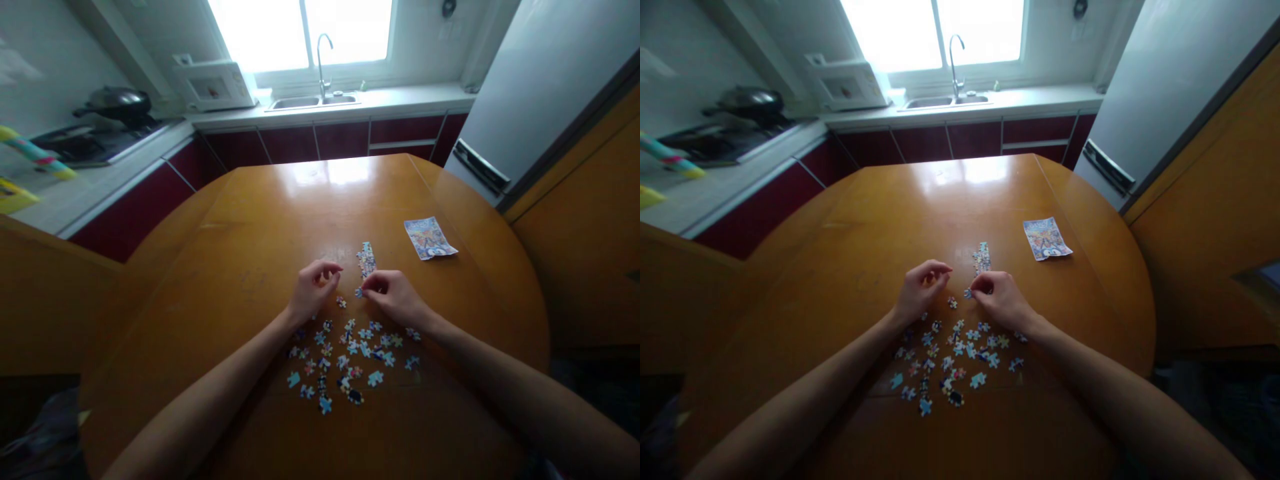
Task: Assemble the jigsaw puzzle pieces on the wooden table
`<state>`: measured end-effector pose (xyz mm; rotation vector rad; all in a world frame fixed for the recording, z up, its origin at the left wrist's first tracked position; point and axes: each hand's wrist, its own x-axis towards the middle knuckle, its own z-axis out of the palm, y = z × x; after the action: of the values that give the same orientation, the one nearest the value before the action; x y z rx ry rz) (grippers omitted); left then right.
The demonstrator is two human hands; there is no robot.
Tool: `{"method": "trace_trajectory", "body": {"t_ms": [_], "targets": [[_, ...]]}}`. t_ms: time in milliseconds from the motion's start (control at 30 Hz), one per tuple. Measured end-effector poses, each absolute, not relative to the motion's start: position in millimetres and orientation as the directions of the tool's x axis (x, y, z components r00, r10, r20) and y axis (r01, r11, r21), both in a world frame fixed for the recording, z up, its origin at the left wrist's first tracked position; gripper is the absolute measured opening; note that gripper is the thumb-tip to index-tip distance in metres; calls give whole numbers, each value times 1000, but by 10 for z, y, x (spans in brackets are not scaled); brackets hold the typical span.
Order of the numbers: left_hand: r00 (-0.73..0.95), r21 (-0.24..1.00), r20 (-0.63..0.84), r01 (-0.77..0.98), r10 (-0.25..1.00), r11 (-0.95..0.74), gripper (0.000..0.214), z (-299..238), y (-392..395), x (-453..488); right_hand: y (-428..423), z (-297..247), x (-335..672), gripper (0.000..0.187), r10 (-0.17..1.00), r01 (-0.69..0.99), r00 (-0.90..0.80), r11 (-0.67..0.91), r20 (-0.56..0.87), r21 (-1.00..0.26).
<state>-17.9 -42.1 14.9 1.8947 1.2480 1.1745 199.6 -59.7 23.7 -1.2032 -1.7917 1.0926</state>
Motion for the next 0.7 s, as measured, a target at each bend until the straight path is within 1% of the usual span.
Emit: {"method": "trace_trajectory", "body": {"t_ms": [67, 100, 167, 233, 433, 700], "targets": [[287, 733, 445, 428, 848, -530, 9, 200, -483, -128, -569, 258, 2009, 5, 953, 281, -296, 147, 60, -948], [338, 703, 466, 419, 818, -574, 9, 222, -510, -105, -559, 266, 2012, 6, 955, 255, -295, 121, 42, -960], [398, 665, 499, 393, 770, -635, 10, 252, -548, -72, -550, 274, 2012, 7, 954, 214, -301, 83, 16, -973], [423, 644, 523, 372, 740, -668, 12, 259, -565, -57, -550, 274, 2008, 9, 951, 177, -308, 57, -1, -983], [442, 621, 539, 366, 717, -693, 16, 222, -560, -61, -551, 262, 2004, 15, 950, 84, -306, -32, -56, -996], [401, 620, 538, 407, 741, -671, 19, 199, -568, -68, -538, 240, 2019, 18, 950, 64, -309, -32, -51, -997]]}}
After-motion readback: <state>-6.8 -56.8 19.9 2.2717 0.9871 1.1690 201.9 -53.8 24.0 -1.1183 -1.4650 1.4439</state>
